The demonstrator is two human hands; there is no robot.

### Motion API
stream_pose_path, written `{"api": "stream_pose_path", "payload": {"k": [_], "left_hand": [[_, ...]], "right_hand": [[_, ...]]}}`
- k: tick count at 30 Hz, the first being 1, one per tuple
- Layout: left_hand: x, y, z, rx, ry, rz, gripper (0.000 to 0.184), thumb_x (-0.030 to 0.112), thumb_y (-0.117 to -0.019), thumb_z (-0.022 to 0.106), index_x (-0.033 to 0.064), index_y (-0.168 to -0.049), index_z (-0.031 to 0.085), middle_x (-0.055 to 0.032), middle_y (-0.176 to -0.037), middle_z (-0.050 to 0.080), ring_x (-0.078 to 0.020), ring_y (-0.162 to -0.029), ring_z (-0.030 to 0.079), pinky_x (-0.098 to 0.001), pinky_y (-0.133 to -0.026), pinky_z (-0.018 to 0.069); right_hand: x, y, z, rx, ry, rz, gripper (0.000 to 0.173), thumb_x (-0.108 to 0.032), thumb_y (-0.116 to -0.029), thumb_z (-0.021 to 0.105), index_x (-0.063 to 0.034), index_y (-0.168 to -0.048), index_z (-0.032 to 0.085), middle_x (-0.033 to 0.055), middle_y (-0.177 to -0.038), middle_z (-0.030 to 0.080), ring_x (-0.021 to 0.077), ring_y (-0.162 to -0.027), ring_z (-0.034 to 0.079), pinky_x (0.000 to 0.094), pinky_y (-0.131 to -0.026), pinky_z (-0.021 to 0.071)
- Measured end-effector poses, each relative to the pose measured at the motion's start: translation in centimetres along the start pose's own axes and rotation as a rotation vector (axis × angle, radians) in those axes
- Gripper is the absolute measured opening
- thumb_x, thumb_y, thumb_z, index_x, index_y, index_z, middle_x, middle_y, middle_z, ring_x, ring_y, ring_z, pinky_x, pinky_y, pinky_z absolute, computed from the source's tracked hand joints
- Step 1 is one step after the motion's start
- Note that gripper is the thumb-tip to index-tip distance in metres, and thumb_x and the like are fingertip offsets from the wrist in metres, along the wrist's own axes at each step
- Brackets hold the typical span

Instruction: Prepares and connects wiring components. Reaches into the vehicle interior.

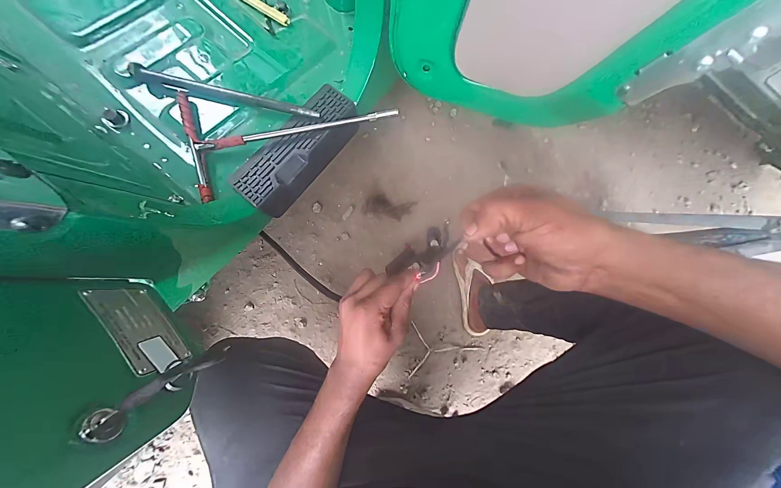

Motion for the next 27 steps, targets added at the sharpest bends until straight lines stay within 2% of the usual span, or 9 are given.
{"api": "stream_pose_path", "payload": {"k": [3, 7, 8, 11, 15, 17, 21, 24, 27], "left_hand": [[0.7, 0.0, 0.0, 0.011, -0.003, 0.044, 0.022, 0.023, -0.1014, 0.062, 0.0120, -0.105, 0.081, 0.0010, -0.078, 0.070, -0.0098, -0.074, 0.058, -0.0269, -0.070, 0.0457], [0.5, 0.3, 0.3, 0.016, 0.063, 0.004, 0.023, 0.021, -0.1018, 0.059, 0.0095, -0.102, 0.080, 0.0009, -0.082, 0.071, -0.0087, -0.077, 0.059, -0.0266, -0.072, 0.0476], [0.4, 0.2, 0.4, 0.016, 0.096, -0.019, 0.024, 0.021, -0.1027, 0.058, 0.0090, -0.102, 0.079, 0.0013, -0.084, 0.072, -0.0080, -0.078, 0.060, -0.0267, -0.073, 0.0481], [0.1, 0.1, 0.0, 0.007, 0.168, -0.077, 0.025, 0.021, -0.1042, 0.055, 0.0091, -0.103, 0.077, 0.0029, -0.088, 0.072, -0.0068, -0.081, 0.059, -0.0274, -0.075, 0.0480], [-0.2, 0.3, -0.4, 0.022, 0.259, -0.127, 0.025, 0.020, -0.1044, 0.054, 0.0090, -0.103, 0.076, 0.0031, -0.089, 0.072, -0.0073, -0.082, 0.062, -0.0282, -0.077, 0.0507], [-0.3, 0.3, -0.6, 0.030, 0.320, -0.143, 0.025, 0.019, -0.1050, 0.053, 0.0081, -0.104, 0.076, 0.0028, -0.087, 0.071, -0.0080, -0.079, 0.060, -0.0288, -0.074, 0.0502], [0.0, 0.3, -0.5, 0.033, 0.395, -0.162, 0.025, 0.019, -0.1051, 0.053, 0.0073, -0.103, 0.075, 0.0022, -0.084, 0.069, -0.0085, -0.076, 0.060, -0.0289, -0.072, 0.0500], [-0.1, 0.5, -0.3, 0.035, 0.425, -0.183, 0.024, 0.019, -0.1050, 0.053, 0.0071, -0.103, 0.075, 0.0013, -0.086, 0.070, -0.0098, -0.078, 0.061, -0.0298, -0.072, 0.0511], [-0.1, 0.6, -0.3, 0.029, 0.451, -0.183, 0.024, 0.017, -0.1047, 0.053, 0.0057, -0.104, 0.074, -0.0002, -0.088, 0.071, -0.0110, -0.079, 0.063, -0.0300, -0.072, 0.0531]], "right_hand": [[-1.1, -0.5, -1.0, 0.031, 0.049, -0.095, 0.026, -0.012, -0.0985, 0.057, -0.0093, -0.073, 0.060, -0.0033, -0.057, 0.042, 0.0035, -0.046, 0.036, 0.0178, -0.042, 0.0288], [-2.3, -1.8, -1.4, -0.023, 0.208, -0.335, 0.027, -0.015, -0.1102, 0.045, -0.0028, -0.118, 0.067, 0.0100, -0.099, 0.069, 0.0144, -0.072, 0.063, 0.0266, -0.060, 0.0542], [-2.4, -1.8, -1.2, -0.041, 0.348, -0.433, 0.024, -0.010, -0.1084, 0.047, -0.0015, -0.120, 0.067, 0.0105, -0.103, 0.071, 0.0145, -0.076, 0.066, 0.0272, -0.062, 0.0563], [-2.0, -1.0, -0.3, 0.018, 0.800, -0.687, 0.020, -0.005, -0.0973, 0.062, -0.0080, -0.115, 0.071, -0.0004, -0.101, 0.072, 0.0064, -0.083, 0.069, 0.0238, -0.072, 0.0610], [-2.5, 0.4, 0.5, 0.084, 0.962, -0.865, 0.013, -0.006, -0.0900, 0.066, -0.0103, -0.099, 0.074, -0.0033, -0.087, 0.068, 0.0027, -0.069, 0.060, 0.0200, -0.059, 0.0537], [-1.8, 0.3, 0.9, 0.034, 0.985, -0.818, 0.013, -0.009, -0.0890, 0.069, -0.0127, -0.099, 0.076, -0.0051, -0.086, 0.070, 0.0009, -0.063, 0.058, 0.0189, -0.053, 0.0513], [2.1, -1.1, 1.5, -0.092, 1.010, -0.623, 0.022, -0.022, -0.0911, 0.078, -0.0191, -0.113, 0.078, -0.0080, -0.099, 0.074, -0.0004, -0.075, 0.065, 0.0199, -0.065, 0.0579], [3.4, -1.7, 1.7, -0.073, 0.969, -0.595, 0.020, -0.024, -0.0901, 0.080, -0.0180, -0.110, 0.078, -0.0067, -0.100, 0.073, 0.0001, -0.074, 0.065, 0.0192, -0.065, 0.0579], [3.4, -1.8, 2.1, -0.091, 0.896, -0.596, 0.020, -0.020, -0.0880, 0.082, -0.0140, -0.106, 0.077, -0.0013, -0.106, 0.068, 0.0024, -0.070, 0.058, 0.0184, -0.058, 0.0516]]}}
Point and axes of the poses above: each hand's wrist, its own y-axis away from the middle knuckle, its own z-axis out of the palm, x = y × z, the point moved 6 cm from there along -y, towards the middle knuckle
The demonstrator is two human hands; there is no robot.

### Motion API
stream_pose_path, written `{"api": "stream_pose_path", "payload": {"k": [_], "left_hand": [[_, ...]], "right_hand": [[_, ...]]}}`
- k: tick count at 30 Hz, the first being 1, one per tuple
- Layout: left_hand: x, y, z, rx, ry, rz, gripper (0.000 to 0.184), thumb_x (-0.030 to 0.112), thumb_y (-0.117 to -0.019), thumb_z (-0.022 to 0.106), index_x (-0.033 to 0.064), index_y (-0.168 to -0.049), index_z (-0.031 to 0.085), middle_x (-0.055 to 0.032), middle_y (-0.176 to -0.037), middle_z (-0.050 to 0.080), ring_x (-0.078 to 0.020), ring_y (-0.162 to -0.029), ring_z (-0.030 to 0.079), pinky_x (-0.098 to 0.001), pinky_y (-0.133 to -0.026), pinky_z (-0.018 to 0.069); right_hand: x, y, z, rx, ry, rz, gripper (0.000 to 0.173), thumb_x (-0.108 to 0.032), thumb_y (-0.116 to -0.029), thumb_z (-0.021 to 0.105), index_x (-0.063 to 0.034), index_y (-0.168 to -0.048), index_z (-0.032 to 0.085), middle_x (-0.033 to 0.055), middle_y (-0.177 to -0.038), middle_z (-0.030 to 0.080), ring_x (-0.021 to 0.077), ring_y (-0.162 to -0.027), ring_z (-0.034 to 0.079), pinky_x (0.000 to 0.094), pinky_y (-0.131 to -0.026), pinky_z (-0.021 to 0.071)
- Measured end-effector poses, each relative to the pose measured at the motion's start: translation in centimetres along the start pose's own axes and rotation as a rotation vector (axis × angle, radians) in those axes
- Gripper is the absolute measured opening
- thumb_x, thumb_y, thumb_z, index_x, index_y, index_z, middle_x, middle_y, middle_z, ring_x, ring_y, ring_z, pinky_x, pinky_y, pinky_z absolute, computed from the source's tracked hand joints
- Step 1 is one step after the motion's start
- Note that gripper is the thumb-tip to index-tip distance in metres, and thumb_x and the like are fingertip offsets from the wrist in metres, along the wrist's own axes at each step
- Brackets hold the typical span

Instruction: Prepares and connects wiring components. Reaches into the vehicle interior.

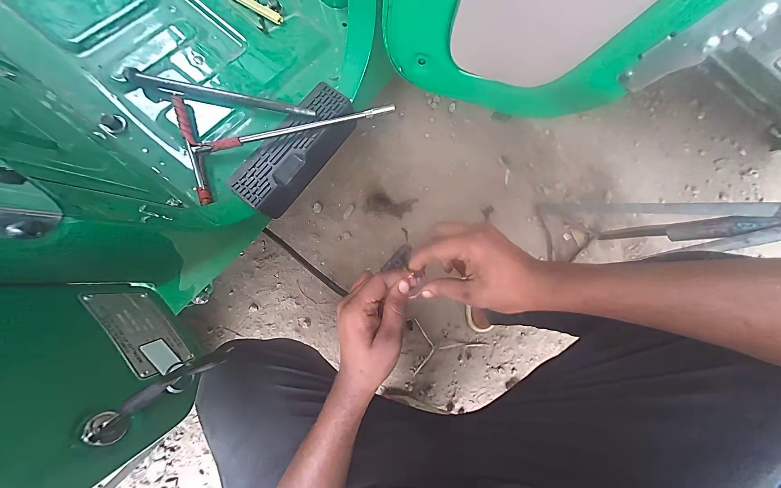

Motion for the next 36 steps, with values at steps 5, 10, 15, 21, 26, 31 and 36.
{"api": "stream_pose_path", "payload": {"k": [5, 10, 15, 21, 26, 31, 36], "left_hand": [[1.0, 0.1, -0.2, 0.033, -0.210, 0.093, 0.022, 0.022, -0.0995, 0.060, 0.0086, -0.099, 0.078, 0.0035, -0.083, 0.069, -0.0027, -0.069, 0.057, -0.0213, -0.061, 0.0478], [1.8, 0.3, -0.3, 0.091, -0.311, 0.143, 0.023, 0.023, -0.0946, 0.067, 0.0053, -0.109, 0.070, 0.0041, -0.074, 0.065, -0.0025, -0.063, 0.056, -0.0219, -0.057, 0.0492], [2.8, 0.3, 0.1, 0.084, -0.517, 0.253, 0.025, 0.019, -0.0987, 0.062, 0.0098, -0.118, 0.077, -0.0008, -0.082, 0.070, -0.0097, -0.073, 0.058, -0.0275, -0.067, 0.0469], [2.8, 0.4, 0.8, 0.033, -0.658, 0.270, 0.032, 0.017, -0.1010, 0.052, 0.0154, -0.121, 0.077, -0.0016, -0.078, 0.068, -0.0158, -0.072, 0.057, -0.0325, -0.066, 0.0450], [3.1, 0.3, 0.9, 0.020, -0.727, 0.232, 0.031, 0.021, -0.1029, 0.047, 0.0154, -0.112, 0.076, 0.0001, -0.078, 0.069, -0.0160, -0.071, 0.058, -0.0331, -0.062, 0.0458], [1.3, -0.1, -0.1, -0.101, -0.113, -0.167, 0.030, 0.020, -0.1073, 0.044, 0.0094, -0.104, 0.072, 0.0032, -0.080, 0.069, -0.0058, -0.064, 0.060, -0.0243, -0.056, 0.0512], [-0.4, 0.0, -0.3, -0.132, 0.440, -0.510, 0.029, 0.013, -0.1021, 0.045, 0.0038, -0.097, 0.072, 0.0010, -0.073, 0.063, -0.0040, -0.058, 0.053, -0.0198, -0.052, 0.0446]], "right_hand": [[-0.3, 0.0, 0.5, 0.001, -0.102, 0.023, 0.014, -0.018, -0.0872, 0.082, -0.0111, -0.096, 0.074, 0.0019, -0.107, 0.064, 0.0044, -0.076, 0.058, 0.0186, -0.063, 0.0511], [-0.8, 0.1, 0.1, -0.028, -0.024, -0.004, 0.006, -0.017, -0.0949, 0.074, -0.0116, -0.092, 0.073, -0.0007, -0.096, 0.066, 0.0042, -0.076, 0.061, 0.0191, -0.065, 0.0541], [-0.6, 0.4, 0.2, -0.064, -0.005, 0.021, 0.008, -0.018, -0.0989, 0.070, -0.0104, -0.096, 0.071, -0.0037, -0.080, 0.067, 0.0019, -0.066, 0.061, 0.0194, -0.061, 0.0535], [-0.5, -0.2, -0.5, -0.089, -0.177, 0.263, 0.055, -0.012, -0.0825, 0.088, -0.0132, -0.116, 0.044, 0.0005, -0.082, 0.072, 0.0110, -0.064, 0.069, 0.0274, -0.057, 0.0584], [-1.8, -0.6, -0.3, -0.226, 0.121, 0.177, 0.042, -0.013, -0.0873, 0.083, -0.0145, -0.113, 0.050, -0.0049, -0.086, 0.067, 0.0050, -0.071, 0.064, 0.0248, -0.063, 0.0561], [-1.8, 0.0, 0.0, -0.101, 0.228, -0.243, 0.011, -0.011, -0.0980, 0.065, -0.0153, -0.099, 0.075, -0.0035, -0.093, 0.068, 0.0066, -0.086, 0.065, 0.0276, -0.074, 0.0577], [-1.9, 0.8, 0.7, -0.119, 0.300, -0.354, 0.020, -0.016, -0.1024, 0.058, -0.0172, -0.102, 0.078, -0.0018, -0.109, 0.069, 0.0086, -0.100, 0.065, 0.0268, -0.083, 0.0567]]}}
Point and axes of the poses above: each hand's wrist, its own y-axis away from the middle knuckle, its own z-axis out of the palm, x = y × z, the point moved 6 cm from there along -y, towards the middle knuckle
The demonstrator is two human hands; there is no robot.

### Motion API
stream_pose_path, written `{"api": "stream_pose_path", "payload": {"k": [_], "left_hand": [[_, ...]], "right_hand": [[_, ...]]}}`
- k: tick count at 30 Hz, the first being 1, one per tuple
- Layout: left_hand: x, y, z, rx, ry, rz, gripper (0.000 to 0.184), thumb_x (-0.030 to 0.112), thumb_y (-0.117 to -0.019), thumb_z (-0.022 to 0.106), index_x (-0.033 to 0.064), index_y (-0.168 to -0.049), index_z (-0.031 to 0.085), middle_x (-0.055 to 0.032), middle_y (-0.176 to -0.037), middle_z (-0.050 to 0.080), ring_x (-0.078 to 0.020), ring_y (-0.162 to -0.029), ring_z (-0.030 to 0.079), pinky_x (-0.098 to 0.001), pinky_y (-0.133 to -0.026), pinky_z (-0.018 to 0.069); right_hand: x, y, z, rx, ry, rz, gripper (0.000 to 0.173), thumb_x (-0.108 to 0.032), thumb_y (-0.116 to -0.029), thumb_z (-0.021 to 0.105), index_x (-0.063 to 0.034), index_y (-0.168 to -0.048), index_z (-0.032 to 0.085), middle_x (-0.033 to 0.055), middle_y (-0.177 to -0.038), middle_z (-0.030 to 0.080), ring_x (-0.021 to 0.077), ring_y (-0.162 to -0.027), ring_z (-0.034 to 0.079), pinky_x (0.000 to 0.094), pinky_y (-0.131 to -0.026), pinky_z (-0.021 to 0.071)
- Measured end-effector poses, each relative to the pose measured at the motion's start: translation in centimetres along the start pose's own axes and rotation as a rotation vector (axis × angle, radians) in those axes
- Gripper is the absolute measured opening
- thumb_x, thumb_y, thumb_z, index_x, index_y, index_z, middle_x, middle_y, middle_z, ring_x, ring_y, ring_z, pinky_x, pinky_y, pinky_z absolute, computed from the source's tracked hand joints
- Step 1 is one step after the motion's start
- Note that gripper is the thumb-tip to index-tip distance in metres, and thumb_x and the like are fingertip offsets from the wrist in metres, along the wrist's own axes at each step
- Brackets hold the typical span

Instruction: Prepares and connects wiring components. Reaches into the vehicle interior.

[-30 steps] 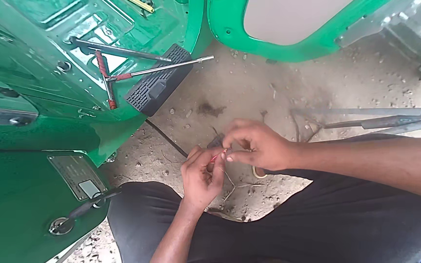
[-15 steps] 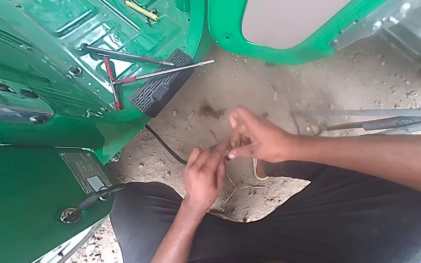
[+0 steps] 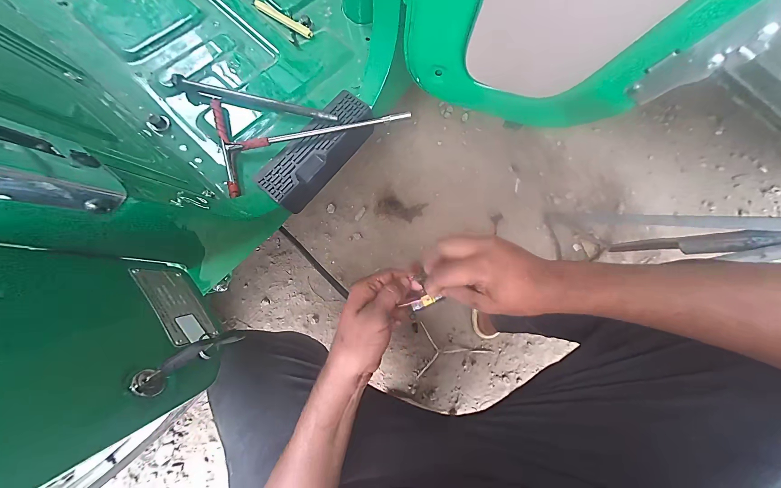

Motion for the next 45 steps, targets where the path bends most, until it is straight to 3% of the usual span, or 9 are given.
{"api": "stream_pose_path", "payload": {"k": [5, 10, 15, 19, 29, 36, 40, 42, 45], "left_hand": [[-0.6, -0.5, -0.8, -0.054, 0.187, -0.117, 0.025, 0.015, -0.1019, 0.049, 0.0050, -0.096, 0.072, 0.0036, -0.066, 0.055, -0.0038, -0.055, 0.049, -0.0202, -0.055, 0.0470], [-0.7, -0.7, -0.3, -0.078, 0.272, -0.092, 0.024, 0.014, -0.1016, 0.051, 0.0015, -0.104, 0.072, -0.0008, -0.075, 0.060, -0.0052, -0.060, 0.053, -0.0205, -0.058, 0.0482], [-1.1, -0.8, 0.2, -0.032, 0.248, -0.013, 0.021, 0.011, -0.1019, 0.055, -0.0002, -0.109, 0.071, -0.0062, -0.085, 0.066, -0.0071, -0.064, 0.054, -0.0228, -0.060, 0.0478], [0.0, -0.3, -0.1, 0.114, -0.375, 0.349, 0.021, 0.015, -0.1030, 0.058, 0.0079, -0.112, 0.076, 0.0002, -0.083, 0.071, -0.0068, -0.067, 0.062, -0.0250, -0.061, 0.0533], [0.3, -0.9, -1.4, 0.212, -0.808, 0.653, 0.022, 0.024, -0.1019, 0.061, 0.0146, -0.104, 0.081, 0.0040, -0.078, 0.070, -0.0051, -0.072, 0.059, -0.0253, -0.068, 0.0490], [0.6, 0.2, -0.9, 0.176, -0.803, 0.713, 0.020, 0.023, -0.0995, 0.066, 0.0133, -0.105, 0.082, 0.0019, -0.075, 0.067, -0.0072, -0.073, 0.056, -0.0264, -0.070, 0.0452], [-0.4, 0.1, -1.1, 0.234, -0.853, 0.697, 0.020, 0.021, -0.0982, 0.065, 0.0122, -0.102, 0.082, 0.0014, -0.076, 0.069, -0.0075, -0.074, 0.058, -0.0260, -0.070, 0.0468], [-0.5, -0.1, -1.0, 0.246, -0.812, 0.651, 0.020, 0.021, -0.0990, 0.064, 0.0111, -0.103, 0.081, 0.0023, -0.080, 0.070, -0.0064, -0.075, 0.059, -0.0252, -0.069, 0.0480], [-0.7, -0.4, -1.1, 0.244, -0.670, 0.569, 0.021, 0.020, -0.1013, 0.061, 0.0097, -0.107, 0.078, 0.0032, -0.085, 0.071, -0.0058, -0.076, 0.063, -0.0257, -0.070, 0.0532]], "right_hand": [[-0.3, -0.1, 0.1, -0.022, 0.174, -0.057, 0.023, -0.031, -0.1036, 0.059, -0.0221, -0.106, 0.080, 0.0015, -0.121, 0.068, 0.0162, -0.108, 0.064, 0.0325, -0.087, 0.0557], [1.0, -0.5, 0.0, 0.049, 0.046, 0.328, 0.043, -0.068, -0.0904, 0.065, -0.0270, -0.088, 0.078, -0.0103, -0.111, 0.069, 0.0072, -0.105, 0.060, 0.0299, -0.084, 0.0513], [1.7, -0.8, 0.4, 0.044, -0.132, 0.479, 0.026, -0.034, -0.0994, 0.067, -0.0141, -0.084, 0.072, -0.0028, -0.109, 0.068, 0.0081, -0.104, 0.063, 0.0292, -0.088, 0.0537], [1.6, -1.2, -0.3, 0.075, -0.295, 0.525, 0.022, -0.014, -0.0944, 0.070, -0.0116, -0.073, 0.068, 0.0016, -0.115, 0.063, 0.0070, -0.091, 0.062, 0.0232, -0.073, 0.0553], [1.7, 0.6, -2.7, 0.136, -0.916, 0.677, 0.023, 0.001, -0.0946, 0.058, -0.0013, -0.076, 0.070, 0.0092, -0.107, 0.070, 0.0172, -0.075, 0.065, 0.0289, -0.064, 0.0582], [2.7, 0.0, -7.3, -0.036, -0.066, 0.240, 0.011, -0.013, -0.0927, 0.065, -0.0138, -0.083, 0.069, -0.0054, -0.082, 0.065, 0.0023, -0.068, 0.058, 0.0205, -0.058, 0.0490], [4.0, 0.4, -12.8, 0.281, 0.364, 0.320, 0.014, -0.018, -0.0962, 0.066, -0.0051, -0.091, 0.067, 0.0077, -0.085, 0.066, 0.0151, -0.074, 0.064, 0.0345, -0.068, 0.0550], [3.8, 0.8, -13.9, 0.379, 0.425, 0.351, 0.017, -0.021, -0.0986, 0.066, -0.0045, -0.101, 0.069, 0.0117, -0.104, 0.070, 0.0181, -0.094, 0.069, 0.0357, -0.086, 0.0582], [1.7, 0.2, -10.9, 0.285, 0.246, 0.240, 0.017, -0.026, -0.0960, 0.069, -0.0100, -0.093, 0.074, 0.0019, -0.085, 0.069, 0.0096, -0.076, 0.065, 0.0284, -0.068, 0.0563]]}}
Point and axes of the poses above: each hand's wrist, its own y-axis away from the middle knuckle, its own z-axis out of the palm, x = y × z, the point moved 6 cm from there along -y, towards the middle knuckle
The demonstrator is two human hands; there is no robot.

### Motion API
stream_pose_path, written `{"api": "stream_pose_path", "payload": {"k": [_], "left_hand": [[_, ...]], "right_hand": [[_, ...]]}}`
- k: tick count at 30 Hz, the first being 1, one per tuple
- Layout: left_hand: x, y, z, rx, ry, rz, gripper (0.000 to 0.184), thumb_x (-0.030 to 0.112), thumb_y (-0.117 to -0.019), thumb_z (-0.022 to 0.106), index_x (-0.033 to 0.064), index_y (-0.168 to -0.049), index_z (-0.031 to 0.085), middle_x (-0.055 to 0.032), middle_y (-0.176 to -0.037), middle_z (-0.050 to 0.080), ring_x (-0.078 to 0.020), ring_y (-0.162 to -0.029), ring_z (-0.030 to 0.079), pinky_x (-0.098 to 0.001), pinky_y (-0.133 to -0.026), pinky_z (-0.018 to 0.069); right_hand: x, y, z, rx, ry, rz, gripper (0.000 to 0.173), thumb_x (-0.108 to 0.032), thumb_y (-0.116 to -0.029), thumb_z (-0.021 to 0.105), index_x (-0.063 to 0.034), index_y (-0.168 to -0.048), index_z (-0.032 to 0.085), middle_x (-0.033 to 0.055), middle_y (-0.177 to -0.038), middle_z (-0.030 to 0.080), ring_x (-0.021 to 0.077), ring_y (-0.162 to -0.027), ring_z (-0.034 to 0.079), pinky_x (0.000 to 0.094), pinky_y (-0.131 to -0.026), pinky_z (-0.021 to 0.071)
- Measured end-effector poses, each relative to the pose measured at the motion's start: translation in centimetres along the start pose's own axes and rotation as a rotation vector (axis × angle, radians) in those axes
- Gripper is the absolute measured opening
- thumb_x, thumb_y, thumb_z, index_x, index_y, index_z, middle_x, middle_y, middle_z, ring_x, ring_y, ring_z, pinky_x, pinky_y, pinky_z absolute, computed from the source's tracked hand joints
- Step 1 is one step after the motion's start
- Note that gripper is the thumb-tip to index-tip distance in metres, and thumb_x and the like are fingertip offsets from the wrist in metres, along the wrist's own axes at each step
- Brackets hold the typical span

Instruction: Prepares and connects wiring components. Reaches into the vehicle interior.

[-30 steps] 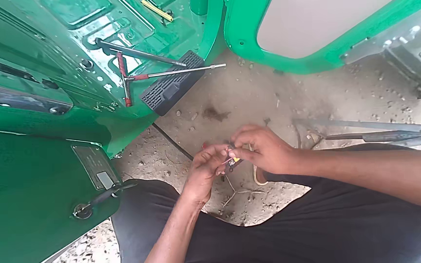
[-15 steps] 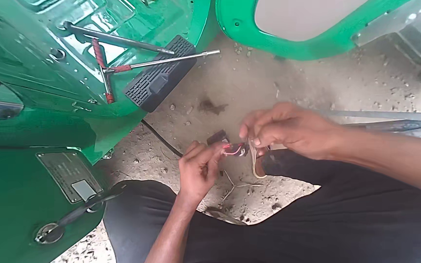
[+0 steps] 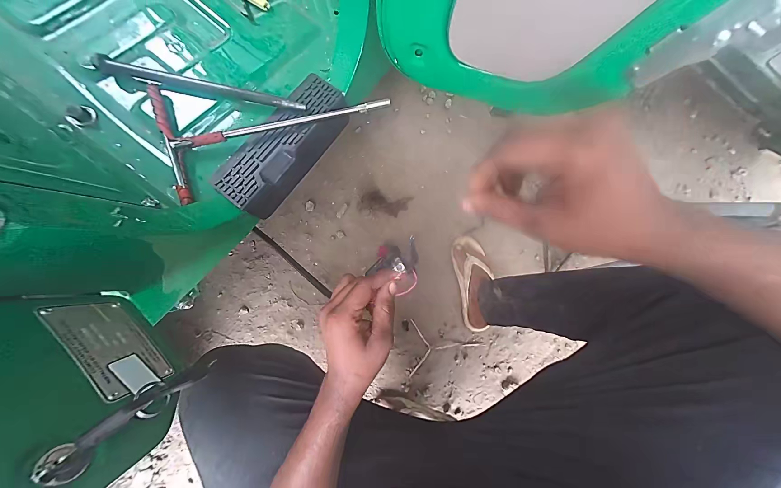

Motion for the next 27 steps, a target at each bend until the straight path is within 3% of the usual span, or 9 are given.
{"api": "stream_pose_path", "payload": {"k": [2, 5, 8, 12, 14, 18, 23, 27], "left_hand": [[-0.3, -0.1, 0.0, -0.003, 0.119, -0.066, 0.021, 0.018, -0.1027, 0.058, 0.0079, -0.109, 0.076, 0.0009, -0.087, 0.072, -0.0093, -0.076, 0.066, -0.0292, -0.070, 0.0566], [0.2, -0.2, 0.3, 0.004, 0.317, -0.142, 0.020, 0.009, -0.1037, 0.056, 0.0006, -0.110, 0.073, -0.0069, -0.093, 0.075, -0.0144, -0.080, 0.071, -0.0319, -0.073, 0.0618], [0.7, -0.1, 0.6, 0.008, 0.362, -0.152, 0.019, 0.008, -0.1033, 0.056, -0.0005, -0.108, 0.073, -0.0069, -0.092, 0.074, -0.0135, -0.079, 0.071, -0.0300, -0.072, 0.0610], [1.3, 0.1, 0.8, 0.008, 0.377, -0.135, 0.019, 0.007, -0.1025, 0.057, -0.0018, -0.109, 0.073, -0.0085, -0.094, 0.074, -0.0149, -0.081, 0.072, -0.0316, -0.074, 0.0628], [1.4, 0.1, 0.7, 0.023, 0.378, -0.134, 0.018, 0.007, -0.1023, 0.058, -0.0020, -0.108, 0.073, -0.0078, -0.092, 0.074, -0.0133, -0.079, 0.071, -0.0297, -0.071, 0.0617], [1.6, 0.1, 0.8, 0.017, 0.404, -0.147, 0.018, 0.006, -0.1026, 0.057, -0.0025, -0.108, 0.073, -0.0079, -0.091, 0.074, -0.0129, -0.079, 0.071, -0.0290, -0.072, 0.0611], [1.8, 0.3, 0.8, 0.024, 0.413, -0.121, 0.018, 0.006, -0.1020, 0.058, -0.0028, -0.108, 0.072, -0.0078, -0.092, 0.073, -0.0132, -0.078, 0.070, -0.0291, -0.071, 0.0613], [2.2, 0.6, 0.5, 0.105, 0.099, 0.009, 0.019, 0.017, -0.0993, 0.062, 0.0050, -0.101, 0.077, 0.0011, -0.081, 0.071, -0.0056, -0.070, 0.061, -0.0241, -0.064, 0.0515]], "right_hand": [[-1.7, 1.3, 4.0, -0.246, -0.222, 0.031, 0.012, -0.026, -0.0974, 0.069, -0.0167, -0.099, 0.076, -0.0069, -0.088, 0.070, 0.0011, -0.075, 0.065, 0.0210, -0.067, 0.0582], [-2.3, 3.3, 8.9, -0.438, -0.339, 0.128, 0.022, -0.027, -0.1002, 0.067, -0.0186, -0.119, 0.075, -0.0063, -0.104, 0.072, 0.0006, -0.086, 0.066, 0.0208, -0.074, 0.0576], [-1.8, 3.0, 9.0, -0.288, -0.320, 0.147, 0.019, -0.023, -0.0953, 0.073, -0.0138, -0.112, 0.072, -0.0012, -0.105, 0.066, 0.0050, -0.085, 0.065, 0.0227, -0.073, 0.0587], [-1.7, 2.6, 8.7, -0.177, -0.285, 0.077, 0.013, -0.021, -0.0925, 0.076, -0.0124, -0.102, 0.077, -0.0011, -0.098, 0.069, 0.0047, -0.080, 0.065, 0.0216, -0.071, 0.0582], [-2.0, 2.9, 9.1, -0.176, -0.248, 0.047, 0.013, -0.022, -0.0948, 0.073, -0.0137, -0.102, 0.079, -0.0019, -0.100, 0.070, 0.0037, -0.085, 0.066, 0.0206, -0.074, 0.0576], [-2.1, 3.1, 9.9, -0.203, -0.228, 0.016, 0.020, -0.024, -0.1000, 0.066, -0.0151, -0.112, 0.079, -0.0008, -0.114, 0.070, 0.0078, -0.106, 0.065, 0.0237, -0.091, 0.0553], [-2.3, 3.1, 10.5, -0.303, -0.274, 0.067, 0.025, -0.023, -0.1026, 0.061, -0.0172, -0.122, 0.076, -0.0007, -0.118, 0.065, 0.0093, -0.107, 0.060, 0.0247, -0.090, 0.0530], [-2.1, 3.5, 10.6, -0.267, -0.372, 0.170, 0.019, -0.023, -0.0997, 0.067, -0.0203, -0.113, 0.080, -0.0026, -0.110, 0.063, 0.0069, -0.101, 0.060, 0.0241, -0.085, 0.0536]]}}
Point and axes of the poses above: each hand's wrist, its own y-axis away from the middle knuckle, its own z-axis out of the palm, x = y × z, the point moved 6 cm from there along -y, towards the middle knuckle
